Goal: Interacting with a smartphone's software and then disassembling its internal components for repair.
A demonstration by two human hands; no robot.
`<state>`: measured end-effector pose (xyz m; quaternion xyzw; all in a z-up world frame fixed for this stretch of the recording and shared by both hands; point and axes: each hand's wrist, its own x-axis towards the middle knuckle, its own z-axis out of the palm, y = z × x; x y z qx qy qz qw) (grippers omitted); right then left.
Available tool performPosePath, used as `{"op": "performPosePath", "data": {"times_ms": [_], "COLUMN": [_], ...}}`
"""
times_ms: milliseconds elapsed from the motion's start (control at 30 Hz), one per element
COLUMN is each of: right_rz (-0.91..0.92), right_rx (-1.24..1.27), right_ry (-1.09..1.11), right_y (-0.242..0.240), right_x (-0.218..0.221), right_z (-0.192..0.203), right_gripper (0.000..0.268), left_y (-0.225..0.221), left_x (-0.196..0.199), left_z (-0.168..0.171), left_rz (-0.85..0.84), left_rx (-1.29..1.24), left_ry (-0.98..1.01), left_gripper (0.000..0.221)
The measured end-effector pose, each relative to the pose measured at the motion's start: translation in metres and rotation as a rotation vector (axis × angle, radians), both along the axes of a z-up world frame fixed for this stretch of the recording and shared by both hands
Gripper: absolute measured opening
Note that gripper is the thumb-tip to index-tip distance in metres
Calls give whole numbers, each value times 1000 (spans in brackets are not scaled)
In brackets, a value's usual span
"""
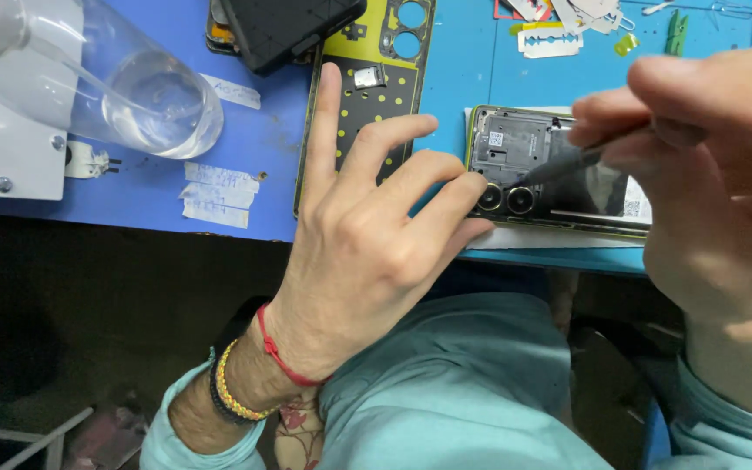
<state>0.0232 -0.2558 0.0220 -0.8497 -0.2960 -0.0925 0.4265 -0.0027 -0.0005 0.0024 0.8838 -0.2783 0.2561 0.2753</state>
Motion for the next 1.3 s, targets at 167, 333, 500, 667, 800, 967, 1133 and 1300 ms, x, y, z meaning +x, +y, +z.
{"op": "performPosePath", "data": {"times_ms": [167,333,500,667,800,967,1133,1300], "right_rz": [43,97,17,137,158,170,149,165], "right_rx": [5,21,6,43,102,68,42,88], "right_ry": [-2,-6,11,12,-2,-81,-98,14], "right_y": [15,20,-5,19,31,16,16,25], "right_x": [0,2,8,8,10,15,16,6], "right_z": [11,14,-2,14,16,12,10,16], "right_gripper": [23,24,31,34,36,33,34,33], "left_y": [1,2,4,3,1,0,1,1], "left_x": [0,0,0,1,0,0,0,0], "left_z": [-1,0,0,1,3,3,3,2], "left_rz": [-3,6,-1,6,8,11,10,5], "left_rx": [-5,-2,24,30,30,31,29,26], "left_ry": [1,1,7,4,13,11,15,20], "left_gripper": [30,30,29,30,27,26,26,26]}}
